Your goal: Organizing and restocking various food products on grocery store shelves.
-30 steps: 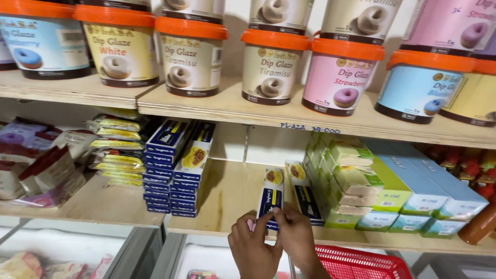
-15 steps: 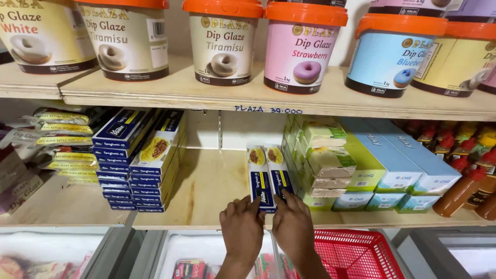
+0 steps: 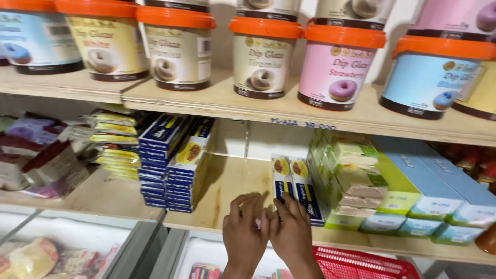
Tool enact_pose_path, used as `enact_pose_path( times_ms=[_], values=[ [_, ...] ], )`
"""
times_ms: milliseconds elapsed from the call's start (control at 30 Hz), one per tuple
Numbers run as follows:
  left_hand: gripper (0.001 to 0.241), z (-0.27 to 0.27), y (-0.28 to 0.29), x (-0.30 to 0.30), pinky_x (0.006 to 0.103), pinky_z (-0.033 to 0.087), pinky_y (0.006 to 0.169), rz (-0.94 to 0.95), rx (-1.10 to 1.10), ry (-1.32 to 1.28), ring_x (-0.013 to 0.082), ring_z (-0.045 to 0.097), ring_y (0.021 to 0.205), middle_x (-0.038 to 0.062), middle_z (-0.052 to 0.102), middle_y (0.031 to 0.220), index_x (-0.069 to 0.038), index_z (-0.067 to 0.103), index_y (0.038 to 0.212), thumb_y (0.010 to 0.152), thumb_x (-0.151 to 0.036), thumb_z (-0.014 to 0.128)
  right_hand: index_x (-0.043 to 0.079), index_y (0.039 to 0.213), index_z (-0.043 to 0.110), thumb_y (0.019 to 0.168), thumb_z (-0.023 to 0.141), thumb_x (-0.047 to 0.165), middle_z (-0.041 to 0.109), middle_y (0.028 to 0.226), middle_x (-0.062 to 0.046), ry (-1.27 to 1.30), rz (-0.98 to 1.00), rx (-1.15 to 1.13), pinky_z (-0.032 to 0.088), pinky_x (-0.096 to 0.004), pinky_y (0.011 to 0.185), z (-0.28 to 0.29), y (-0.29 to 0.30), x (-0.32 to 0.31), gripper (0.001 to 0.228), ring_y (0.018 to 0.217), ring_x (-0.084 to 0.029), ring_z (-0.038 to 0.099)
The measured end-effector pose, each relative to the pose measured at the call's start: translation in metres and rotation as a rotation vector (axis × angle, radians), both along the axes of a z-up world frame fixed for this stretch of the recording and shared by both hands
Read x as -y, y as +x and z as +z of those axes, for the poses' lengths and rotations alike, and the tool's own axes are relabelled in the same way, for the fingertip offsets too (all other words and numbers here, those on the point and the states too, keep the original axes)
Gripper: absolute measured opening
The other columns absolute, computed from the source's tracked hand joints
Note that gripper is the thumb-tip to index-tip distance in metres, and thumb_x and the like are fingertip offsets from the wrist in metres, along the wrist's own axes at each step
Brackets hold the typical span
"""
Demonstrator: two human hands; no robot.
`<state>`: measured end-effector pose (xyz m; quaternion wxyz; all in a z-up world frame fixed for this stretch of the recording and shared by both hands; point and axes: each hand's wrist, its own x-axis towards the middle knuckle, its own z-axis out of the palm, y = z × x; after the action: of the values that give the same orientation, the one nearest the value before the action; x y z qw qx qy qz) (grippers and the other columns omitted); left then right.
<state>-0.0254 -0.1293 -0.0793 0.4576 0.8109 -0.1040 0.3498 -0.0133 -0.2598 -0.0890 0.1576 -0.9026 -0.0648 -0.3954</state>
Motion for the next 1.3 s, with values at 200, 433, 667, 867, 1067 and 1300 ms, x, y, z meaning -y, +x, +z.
enact_pose_path(
  times_ms=[200, 433, 667, 867, 1067, 1300],
  values=[
    [0.09, 0.038, 0.014, -0.091, 0.0519, 0.044, 0.089, 0.556, 0.434, -0.05, 0.0466, 0.053, 0.116, 0.035, 0.047, 0.137, 0.011, 0.04, 0.145, 0.079, -0.035, 0.08, 0.001, 0.123, 0.069, 0.09, 0.067, 0.023, 0.072, 0.122, -0.008, 0.681, 0.533, -0.334, 0.058, -0.028, 0.087, 0.021, 0.039, -0.097, 0.04, 0.101, -0.016, 0.075],
    [0.072, 0.048, 0.04, -0.121, 0.0474, 0.046, 0.085, 0.48, 0.2, -0.109, 0.037, 0.059, 0.112, 0.017, 0.059, 0.123, -0.001, 0.054, 0.135, 0.077, -0.033, 0.083, -0.003, 0.092, 0.066, 0.104, 0.067, 0.036, 0.059, 0.065, -0.005, 1.172, 0.741, -0.661, 0.045, -0.031, 0.059, 0.086, 0.069, -0.162, 0.041, 0.057, -0.013, 0.051],
    [0.068, 0.045, 0.03, -0.099, 0.0464, 0.044, 0.086, 0.399, 0.34, -0.186, 0.0349, 0.059, 0.11, 0.017, 0.058, 0.118, -0.002, 0.056, 0.131, 0.072, -0.023, 0.083, -0.002, 0.1, 0.072, 0.096, 0.069, 0.017, 0.065, 0.072, -0.005, 1.528, 0.567, -0.664, 0.05, -0.028, 0.056, 0.108, 0.042, -0.159, 0.019, 0.058, -0.011, 0.055],
    [0.073, 0.03, 0.006, -0.041, 0.0451, 0.047, 0.087, 0.106, 0.136, -0.226, 0.0346, 0.059, 0.104, 0.023, 0.051, 0.127, -0.018, 0.059, 0.138, 0.069, -0.019, 0.083, -0.003, 0.112, 0.072, 0.094, 0.068, 0.017, 0.065, 0.079, -0.008, 1.489, 0.546, -0.467, 0.053, -0.029, 0.054, 0.068, 0.017, -0.088, 0.027, 0.06, -0.013, 0.06],
    [0.068, 0.0, -0.001, 0.026, 0.046, 0.045, 0.089, -0.069, 0.231, -0.083, 0.0348, 0.06, 0.111, 0.019, 0.053, 0.147, -0.019, 0.062, 0.137, 0.072, -0.023, 0.084, -0.004, 0.112, 0.074, 0.094, 0.069, 0.017, 0.069, 0.078, -0.003, 1.46, 0.376, -0.283, 0.047, -0.028, 0.053, 0.024, 0.0, 0.001, 0.027, 0.059, -0.011, 0.056],
    [0.06, 0.001, -0.015, 0.072, 0.0467, 0.043, 0.086, -0.102, 0.048, 0.12, 0.0324, 0.058, 0.105, 0.014, 0.063, 0.133, -0.024, 0.073, 0.124, 0.066, -0.031, 0.087, -0.007, 0.104, 0.076, 0.095, 0.064, 0.02, 0.074, 0.078, -0.007, 1.518, 0.396, -0.249, 0.058, -0.031, 0.06, 0.002, -0.016, 0.06, 0.031, 0.061, -0.016, 0.068]
  ],
)
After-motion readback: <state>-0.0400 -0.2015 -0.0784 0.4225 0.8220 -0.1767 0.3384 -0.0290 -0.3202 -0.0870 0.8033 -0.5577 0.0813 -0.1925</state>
